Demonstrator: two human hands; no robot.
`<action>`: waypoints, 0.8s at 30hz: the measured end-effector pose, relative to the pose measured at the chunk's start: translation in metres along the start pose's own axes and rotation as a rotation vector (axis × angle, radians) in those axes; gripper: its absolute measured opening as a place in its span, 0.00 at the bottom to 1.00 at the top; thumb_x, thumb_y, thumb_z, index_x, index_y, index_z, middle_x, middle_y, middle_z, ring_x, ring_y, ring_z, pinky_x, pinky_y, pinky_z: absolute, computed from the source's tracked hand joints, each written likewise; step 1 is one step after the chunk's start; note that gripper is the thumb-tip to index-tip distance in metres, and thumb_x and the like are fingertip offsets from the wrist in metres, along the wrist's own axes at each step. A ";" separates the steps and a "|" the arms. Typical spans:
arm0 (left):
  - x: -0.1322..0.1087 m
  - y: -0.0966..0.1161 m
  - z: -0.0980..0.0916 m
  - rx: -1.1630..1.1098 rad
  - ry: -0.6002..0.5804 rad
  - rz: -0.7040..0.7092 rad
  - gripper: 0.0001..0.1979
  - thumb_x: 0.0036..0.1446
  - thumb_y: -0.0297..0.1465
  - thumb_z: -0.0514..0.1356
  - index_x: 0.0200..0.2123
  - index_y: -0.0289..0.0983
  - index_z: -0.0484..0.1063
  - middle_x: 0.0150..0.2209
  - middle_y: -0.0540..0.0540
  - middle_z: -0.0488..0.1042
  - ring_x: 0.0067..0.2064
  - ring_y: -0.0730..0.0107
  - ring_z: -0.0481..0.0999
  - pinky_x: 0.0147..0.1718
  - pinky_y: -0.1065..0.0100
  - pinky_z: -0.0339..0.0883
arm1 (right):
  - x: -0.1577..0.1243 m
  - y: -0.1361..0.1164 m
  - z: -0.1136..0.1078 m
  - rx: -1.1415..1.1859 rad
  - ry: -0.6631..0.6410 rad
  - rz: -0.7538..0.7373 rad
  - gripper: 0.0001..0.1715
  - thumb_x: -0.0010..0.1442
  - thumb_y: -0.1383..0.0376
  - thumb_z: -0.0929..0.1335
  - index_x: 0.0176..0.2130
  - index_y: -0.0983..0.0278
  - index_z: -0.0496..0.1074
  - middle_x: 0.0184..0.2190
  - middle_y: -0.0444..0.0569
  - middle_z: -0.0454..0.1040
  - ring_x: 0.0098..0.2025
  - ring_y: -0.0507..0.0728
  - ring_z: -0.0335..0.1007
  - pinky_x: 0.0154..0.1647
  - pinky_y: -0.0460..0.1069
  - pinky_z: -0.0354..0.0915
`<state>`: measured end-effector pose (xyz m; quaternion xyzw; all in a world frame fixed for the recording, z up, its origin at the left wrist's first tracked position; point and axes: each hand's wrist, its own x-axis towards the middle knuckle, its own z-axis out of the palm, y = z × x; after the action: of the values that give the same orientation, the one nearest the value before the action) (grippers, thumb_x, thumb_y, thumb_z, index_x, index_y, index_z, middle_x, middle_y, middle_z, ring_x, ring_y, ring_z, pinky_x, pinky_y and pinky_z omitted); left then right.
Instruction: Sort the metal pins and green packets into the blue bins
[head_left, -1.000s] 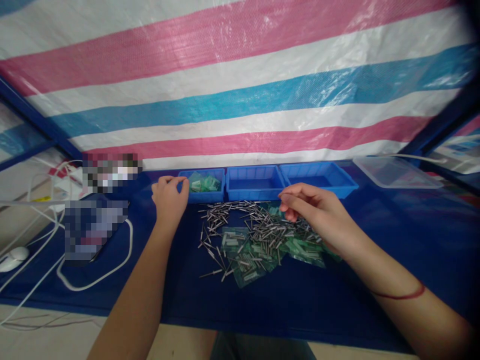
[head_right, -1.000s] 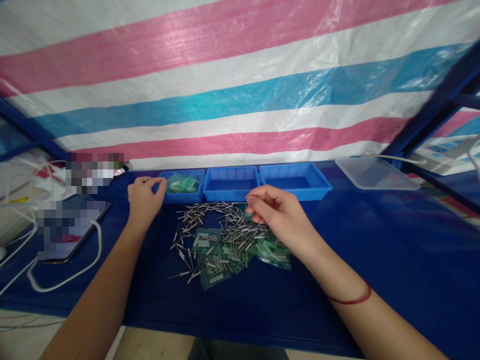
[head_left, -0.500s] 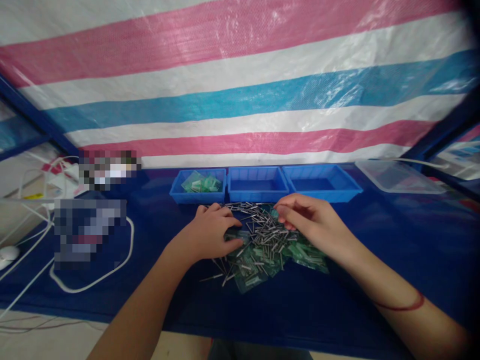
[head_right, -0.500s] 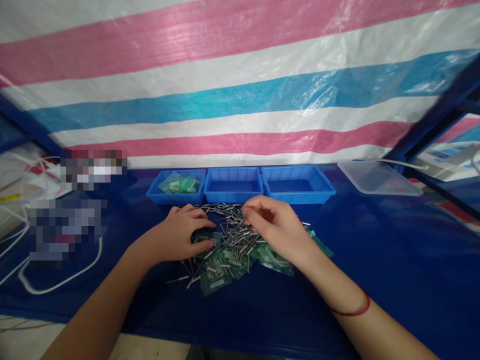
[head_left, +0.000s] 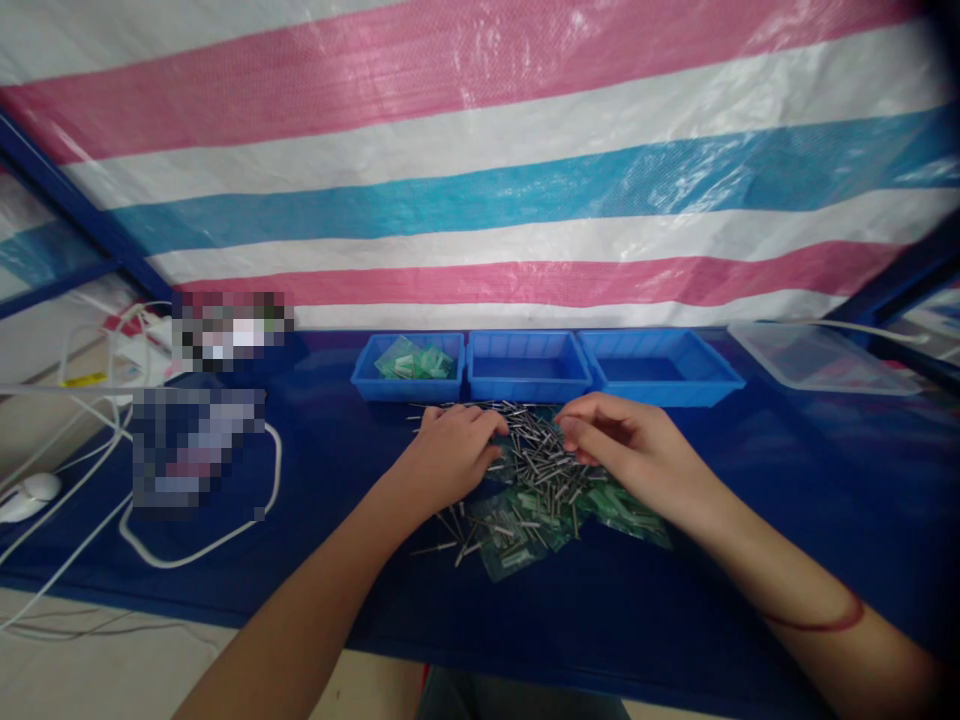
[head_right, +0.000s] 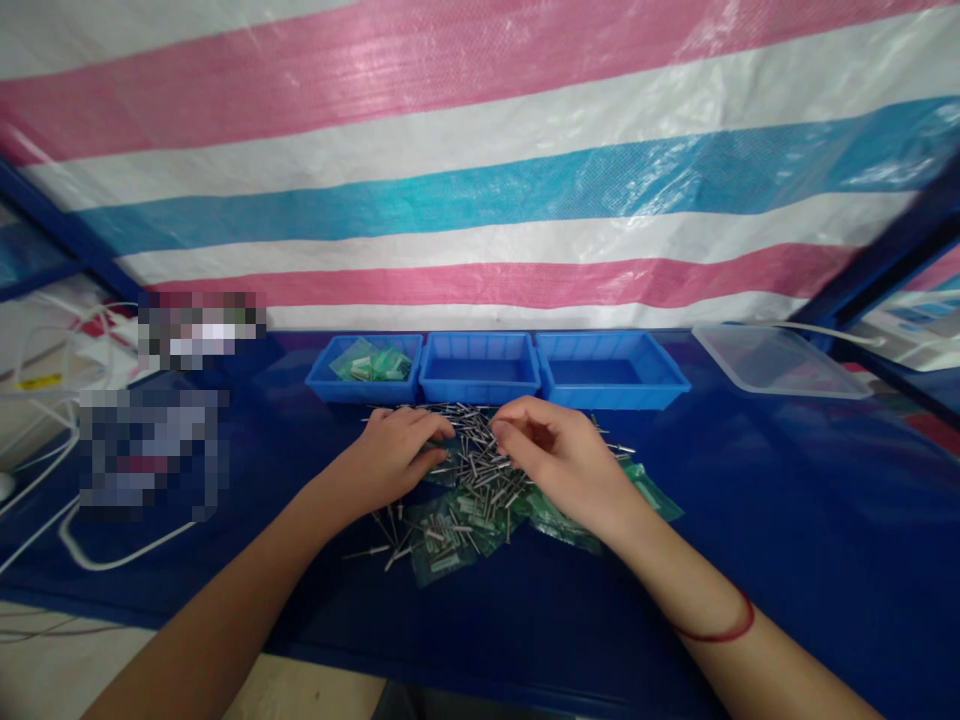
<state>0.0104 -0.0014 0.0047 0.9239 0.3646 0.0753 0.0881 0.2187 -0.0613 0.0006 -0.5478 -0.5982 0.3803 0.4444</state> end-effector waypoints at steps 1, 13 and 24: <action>0.001 -0.001 -0.001 -0.003 0.016 -0.010 0.09 0.61 0.30 0.56 0.45 0.40 0.70 0.45 0.46 0.74 0.47 0.59 0.71 0.44 0.58 0.58 | 0.000 0.000 0.000 -0.001 -0.004 -0.007 0.14 0.57 0.54 0.67 0.33 0.62 0.73 0.24 0.45 0.72 0.26 0.53 0.66 0.27 0.48 0.63; 0.004 0.011 -0.013 -0.561 0.371 0.020 0.10 0.60 0.30 0.57 0.44 0.38 0.73 0.40 0.45 0.74 0.41 0.68 0.74 0.40 0.67 0.68 | -0.006 0.001 0.009 -0.224 0.041 -0.174 0.16 0.59 0.55 0.67 0.43 0.60 0.72 0.36 0.48 0.76 0.33 0.55 0.71 0.33 0.50 0.66; 0.006 0.012 -0.010 -0.738 0.316 -0.134 0.11 0.59 0.36 0.57 0.38 0.36 0.74 0.35 0.46 0.77 0.35 0.69 0.74 0.33 0.70 0.67 | -0.002 0.000 0.003 0.015 0.039 -0.063 0.14 0.58 0.53 0.68 0.34 0.61 0.75 0.30 0.47 0.76 0.32 0.55 0.71 0.33 0.50 0.66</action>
<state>0.0206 -0.0044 0.0178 0.7816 0.3814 0.3363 0.3614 0.2159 -0.0636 -0.0010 -0.5326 -0.6033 0.3600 0.4720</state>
